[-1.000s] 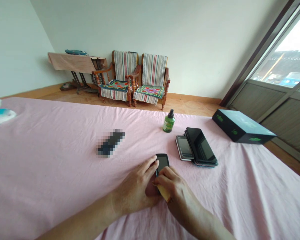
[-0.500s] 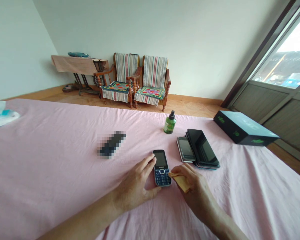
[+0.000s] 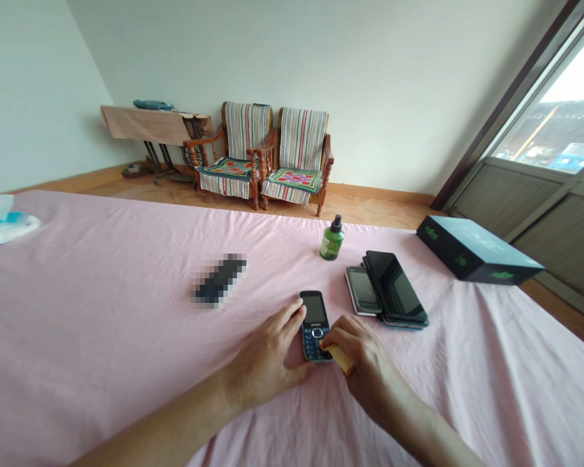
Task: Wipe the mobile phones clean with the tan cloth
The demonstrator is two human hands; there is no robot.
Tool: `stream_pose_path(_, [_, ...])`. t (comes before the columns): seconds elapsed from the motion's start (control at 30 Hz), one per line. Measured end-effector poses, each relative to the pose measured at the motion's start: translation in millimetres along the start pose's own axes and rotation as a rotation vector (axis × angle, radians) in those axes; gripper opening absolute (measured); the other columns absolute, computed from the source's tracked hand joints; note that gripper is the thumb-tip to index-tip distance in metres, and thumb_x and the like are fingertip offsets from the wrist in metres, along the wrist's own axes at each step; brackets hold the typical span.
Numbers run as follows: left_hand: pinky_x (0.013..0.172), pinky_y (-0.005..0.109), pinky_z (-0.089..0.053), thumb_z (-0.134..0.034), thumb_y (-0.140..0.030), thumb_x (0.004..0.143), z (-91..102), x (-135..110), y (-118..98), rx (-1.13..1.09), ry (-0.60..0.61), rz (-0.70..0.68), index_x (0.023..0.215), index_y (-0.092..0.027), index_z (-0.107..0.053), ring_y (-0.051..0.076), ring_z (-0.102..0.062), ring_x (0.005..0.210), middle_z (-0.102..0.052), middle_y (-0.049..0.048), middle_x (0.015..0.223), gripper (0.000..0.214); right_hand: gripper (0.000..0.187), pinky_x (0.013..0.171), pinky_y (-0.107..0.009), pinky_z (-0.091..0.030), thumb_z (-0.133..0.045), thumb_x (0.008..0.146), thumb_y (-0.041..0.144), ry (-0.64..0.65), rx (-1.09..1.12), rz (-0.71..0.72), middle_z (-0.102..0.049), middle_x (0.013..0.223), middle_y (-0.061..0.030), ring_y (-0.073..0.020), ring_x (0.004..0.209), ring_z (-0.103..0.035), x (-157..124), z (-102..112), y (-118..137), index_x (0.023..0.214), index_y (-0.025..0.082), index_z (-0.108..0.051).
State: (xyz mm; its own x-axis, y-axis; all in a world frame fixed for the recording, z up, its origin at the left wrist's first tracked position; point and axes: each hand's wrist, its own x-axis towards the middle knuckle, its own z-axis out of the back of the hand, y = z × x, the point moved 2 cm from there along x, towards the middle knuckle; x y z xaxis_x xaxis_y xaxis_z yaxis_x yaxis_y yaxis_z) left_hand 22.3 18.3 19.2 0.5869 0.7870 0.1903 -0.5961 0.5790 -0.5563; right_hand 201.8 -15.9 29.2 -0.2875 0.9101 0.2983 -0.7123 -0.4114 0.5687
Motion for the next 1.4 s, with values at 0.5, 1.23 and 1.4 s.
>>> stream_pose_path(0.5, [0.112, 0.043, -0.034, -0.07, -0.026, 0.073, -0.8, -0.3, 0.8, -0.004, 0.022, -0.005, 0.14, -0.012, -0.037, 0.028, -0.034, 0.137, -0.035, 0.0164, 0.149, 0.076, 0.031, 0.07, -0.027, -0.041, -0.048, 0.077, -0.009, 0.068, 0.088, -0.006, -0.059, 0.085, -0.0045, -0.0173, 0.081, -0.055, 9.0, -5.1, 6.3, 0.081, 0.017, -0.065])
stream_pose_path(1.23, [0.111, 0.047, -0.034, -0.07, -0.032, 0.077, -1.7, -1.6, 2.9, -0.021, -0.01, -0.018, 0.141, -0.016, -0.036, 0.031, -0.035, 0.136, -0.035, 0.0157, 0.149, 0.074, 0.029, 0.069, -0.03, -0.039, -0.051, 0.078, -0.005, 0.068, 0.001, -0.049, -0.061, 0.082, -0.0045, -0.0191, 0.079, -0.055, -1.1, 1.3, 1.8, 0.079, 0.019, -0.066])
stream_pose_path(1.4, [0.111, 0.044, -0.035, -0.069, -0.025, 0.076, 0.1, -0.9, 0.9, -0.037, 0.001, -0.025, 0.141, -0.015, -0.036, 0.029, -0.035, 0.136, -0.035, 0.0152, 0.149, 0.073, 0.03, 0.07, -0.029, -0.039, -0.051, 0.079, -0.007, 0.061, 0.04, -0.006, -0.062, 0.085, -0.0034, -0.0177, 0.08, -0.054, 2.9, -9.8, 13.5, 0.08, 0.019, -0.065])
